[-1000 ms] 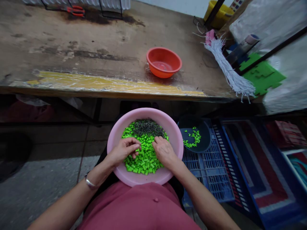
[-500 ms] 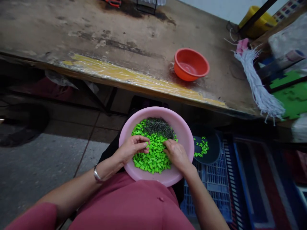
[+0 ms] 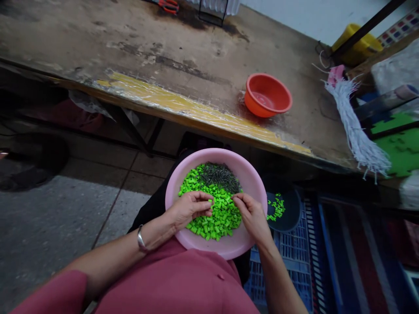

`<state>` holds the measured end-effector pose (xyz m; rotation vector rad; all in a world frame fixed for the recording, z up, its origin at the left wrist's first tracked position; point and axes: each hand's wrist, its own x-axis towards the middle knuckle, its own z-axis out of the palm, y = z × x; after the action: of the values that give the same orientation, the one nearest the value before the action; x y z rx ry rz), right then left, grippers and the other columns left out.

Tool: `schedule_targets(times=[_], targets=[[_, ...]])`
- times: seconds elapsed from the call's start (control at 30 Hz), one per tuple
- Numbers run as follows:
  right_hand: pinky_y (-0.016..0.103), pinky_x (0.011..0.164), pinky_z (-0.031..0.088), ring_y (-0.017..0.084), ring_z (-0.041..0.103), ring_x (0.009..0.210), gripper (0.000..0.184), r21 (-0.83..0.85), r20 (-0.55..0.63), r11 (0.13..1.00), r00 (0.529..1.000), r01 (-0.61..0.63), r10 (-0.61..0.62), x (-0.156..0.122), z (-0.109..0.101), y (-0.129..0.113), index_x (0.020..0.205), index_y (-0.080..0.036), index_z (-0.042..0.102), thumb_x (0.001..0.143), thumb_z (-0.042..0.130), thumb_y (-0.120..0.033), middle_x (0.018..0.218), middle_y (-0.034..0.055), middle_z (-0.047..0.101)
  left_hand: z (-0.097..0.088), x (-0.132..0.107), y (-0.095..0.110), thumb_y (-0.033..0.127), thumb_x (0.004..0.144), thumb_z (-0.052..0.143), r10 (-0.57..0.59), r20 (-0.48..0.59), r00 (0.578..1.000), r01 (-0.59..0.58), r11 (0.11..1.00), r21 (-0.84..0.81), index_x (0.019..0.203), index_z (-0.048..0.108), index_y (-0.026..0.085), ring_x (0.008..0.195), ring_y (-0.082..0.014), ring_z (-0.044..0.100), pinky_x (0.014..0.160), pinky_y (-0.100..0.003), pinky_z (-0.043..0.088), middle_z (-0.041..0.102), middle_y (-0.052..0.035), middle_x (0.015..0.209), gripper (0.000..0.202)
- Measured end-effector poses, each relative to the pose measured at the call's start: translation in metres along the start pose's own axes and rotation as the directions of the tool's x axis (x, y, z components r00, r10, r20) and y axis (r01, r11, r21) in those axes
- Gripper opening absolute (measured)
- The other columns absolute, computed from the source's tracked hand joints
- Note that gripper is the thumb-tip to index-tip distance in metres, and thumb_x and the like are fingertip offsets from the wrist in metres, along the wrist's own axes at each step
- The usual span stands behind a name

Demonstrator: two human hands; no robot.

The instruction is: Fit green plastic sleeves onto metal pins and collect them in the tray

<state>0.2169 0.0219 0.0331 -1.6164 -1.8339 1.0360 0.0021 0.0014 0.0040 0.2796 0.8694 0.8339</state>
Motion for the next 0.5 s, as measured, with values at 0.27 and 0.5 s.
schedule_targets(times=[0.27,0.5], targets=[[0.023,0.053,0.048,0.010,0.057,0.053,0.011,0.528,0.155,0.830,0.982,-0.178,0.111,-0.019,0.012,-0.034,0.083,-0.019,0.070,0.083,0.068,-0.030,0.065,-0.0033,0.060,0.002,-0.002,0.000,0.017,0.068,0.083,-0.046,0.021,0.999,0.049,0.990,-0.131,0.089,0.064,0.012,0.071,-0.0111,0.065,0.070,-0.024,0.057,0.063,-0.0008,0.077,0.029],[0.024,0.060,0.054,0.012,0.063,0.063,0.008,0.453,-0.021,0.891,0.999,-0.033,0.048,-0.032,0.021,-0.044,0.093,-0.022,0.070,0.087,0.066,-0.024,0.083,0.0003,0.066,0.003,-0.002,-0.003,0.017,0.073,0.078,-0.086,0.077,0.993,0.099,0.977,-0.187,0.094,0.066,0.016,0.070,-0.0093,0.060,0.070,-0.024,0.052,0.062,0.0001,0.081,0.025]])
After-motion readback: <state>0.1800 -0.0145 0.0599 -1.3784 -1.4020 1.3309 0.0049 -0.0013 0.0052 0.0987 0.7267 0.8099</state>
